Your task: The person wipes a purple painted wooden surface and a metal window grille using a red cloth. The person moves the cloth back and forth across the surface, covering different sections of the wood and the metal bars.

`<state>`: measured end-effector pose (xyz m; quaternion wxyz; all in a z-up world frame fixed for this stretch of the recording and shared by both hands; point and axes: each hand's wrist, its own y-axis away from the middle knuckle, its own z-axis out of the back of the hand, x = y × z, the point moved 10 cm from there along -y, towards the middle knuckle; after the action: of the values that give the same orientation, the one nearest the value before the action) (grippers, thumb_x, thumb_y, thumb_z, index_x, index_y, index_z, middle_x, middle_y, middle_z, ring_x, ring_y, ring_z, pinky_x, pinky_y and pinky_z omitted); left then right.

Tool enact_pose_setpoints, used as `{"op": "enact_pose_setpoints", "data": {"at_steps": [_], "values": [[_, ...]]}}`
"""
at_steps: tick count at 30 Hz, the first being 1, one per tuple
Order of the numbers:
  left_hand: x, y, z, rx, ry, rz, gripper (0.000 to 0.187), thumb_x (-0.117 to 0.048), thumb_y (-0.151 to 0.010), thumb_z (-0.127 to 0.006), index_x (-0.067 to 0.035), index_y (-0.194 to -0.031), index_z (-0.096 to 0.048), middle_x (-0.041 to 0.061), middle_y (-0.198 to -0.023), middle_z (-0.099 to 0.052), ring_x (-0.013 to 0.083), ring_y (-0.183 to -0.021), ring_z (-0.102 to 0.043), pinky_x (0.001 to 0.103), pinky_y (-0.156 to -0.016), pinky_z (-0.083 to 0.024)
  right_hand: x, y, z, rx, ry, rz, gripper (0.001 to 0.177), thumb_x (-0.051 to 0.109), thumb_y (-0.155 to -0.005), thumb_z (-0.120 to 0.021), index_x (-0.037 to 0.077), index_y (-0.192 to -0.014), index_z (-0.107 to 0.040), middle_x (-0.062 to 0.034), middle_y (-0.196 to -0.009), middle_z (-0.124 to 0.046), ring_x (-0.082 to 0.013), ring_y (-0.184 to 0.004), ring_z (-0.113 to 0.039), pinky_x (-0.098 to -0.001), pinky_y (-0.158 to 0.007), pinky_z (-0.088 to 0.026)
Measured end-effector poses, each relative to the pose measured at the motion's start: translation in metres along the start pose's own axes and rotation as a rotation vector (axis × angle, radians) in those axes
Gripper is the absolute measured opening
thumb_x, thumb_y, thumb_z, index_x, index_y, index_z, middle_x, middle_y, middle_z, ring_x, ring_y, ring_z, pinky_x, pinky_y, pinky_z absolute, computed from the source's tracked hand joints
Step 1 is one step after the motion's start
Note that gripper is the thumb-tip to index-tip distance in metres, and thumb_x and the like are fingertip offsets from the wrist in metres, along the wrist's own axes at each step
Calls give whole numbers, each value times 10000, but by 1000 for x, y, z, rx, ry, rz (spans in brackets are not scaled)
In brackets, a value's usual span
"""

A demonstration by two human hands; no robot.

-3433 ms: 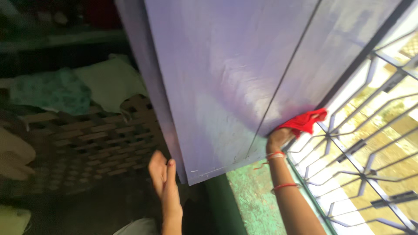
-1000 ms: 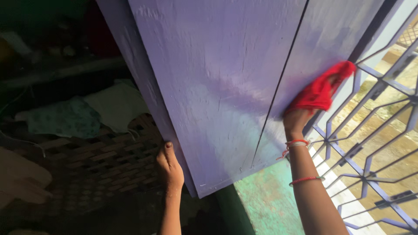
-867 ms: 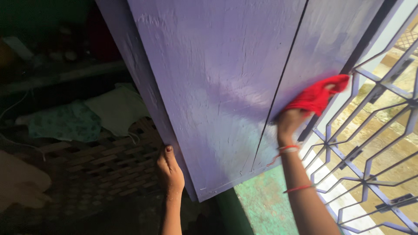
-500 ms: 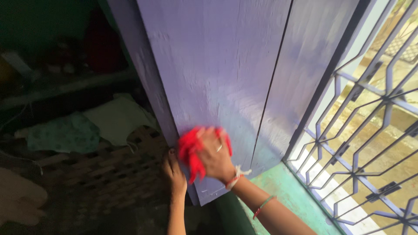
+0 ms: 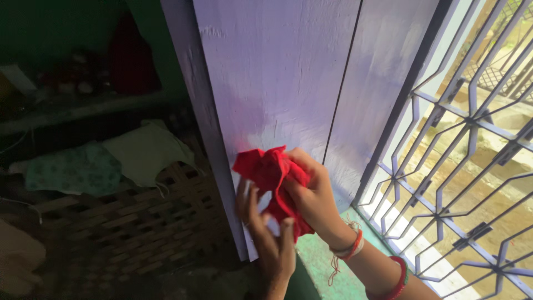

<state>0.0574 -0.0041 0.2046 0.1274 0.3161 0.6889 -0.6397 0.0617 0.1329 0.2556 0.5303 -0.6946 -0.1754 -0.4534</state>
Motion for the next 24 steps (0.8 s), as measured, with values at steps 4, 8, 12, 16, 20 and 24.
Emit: {"op": "enact_pose_setpoints", "data": {"at_steps": [4,8,12,16,20,24], "values": [[-16,-25,-25,97,-63,23,564,-294,-1066,-530,-32,-1554,-424,275,-1579,-387,430,-1472,-420,490,-1156,-414,-15,-1,4,72,-344,-210,302,-37,-921,-582,42,-1209,-630,-48,-1103,-660,-119,-990,-604,-267,-842,-514],[-19,-56,-27,-11,-231,-16,437,-123,-1044,-566,-67,-1477,-540,209,-1457,-577,376,-1377,-570,455,-1111,-496,6,-23,24,207,-284,-165,334,-16,-885,-540,27,-1189,-671,-60,-1206,-696,-140,-1139,-633,-309,-988,-513],[-30,-86,-24,-61,-437,-291,375,-120,-1086,-573,-97,-1460,-565,210,-1465,-583,354,-1359,-599,450,-1102,-520,65,-41,59,22,462,493,282,25,-909,-614,14,-1186,-667,-86,-1251,-709,-234,-1230,-642,-360,-1107,-457],[-19,-107,-34,-25,-941,-591,444,-275,-1072,-549,-187,-1505,-510,102,-1517,-530,350,-1297,-567,499,-1097,-478,74,-74,83,-323,992,804,388,208,-1045,-587,3,-1371,-538,-173,-1530,-500,-374,-1469,-441,-454,-1228,-274],[34,-109,-52,99,-1289,-579,589,-445,-1046,-527,-189,-1564,-412,100,-1568,-453,316,-1205,-573,566,-1103,-392,36,-100,92,-312,1176,842,676,400,-1070,-487,-42,-1565,-359,-267,-1682,-239,-445,-1589,-151,-593,-1304,-46],[47,-76,-47,213,-1280,-722,575,-470,-1076,-482,-276,-1607,-383,9,-1614,-424,212,-1225,-561,519,-1198,-305,12,-104,103,-322,1189,858,719,471,-1077,-405,-37,-1582,-346,-265,-1689,-232,-423,-1608,-106,-601,-1305,-17]]}}
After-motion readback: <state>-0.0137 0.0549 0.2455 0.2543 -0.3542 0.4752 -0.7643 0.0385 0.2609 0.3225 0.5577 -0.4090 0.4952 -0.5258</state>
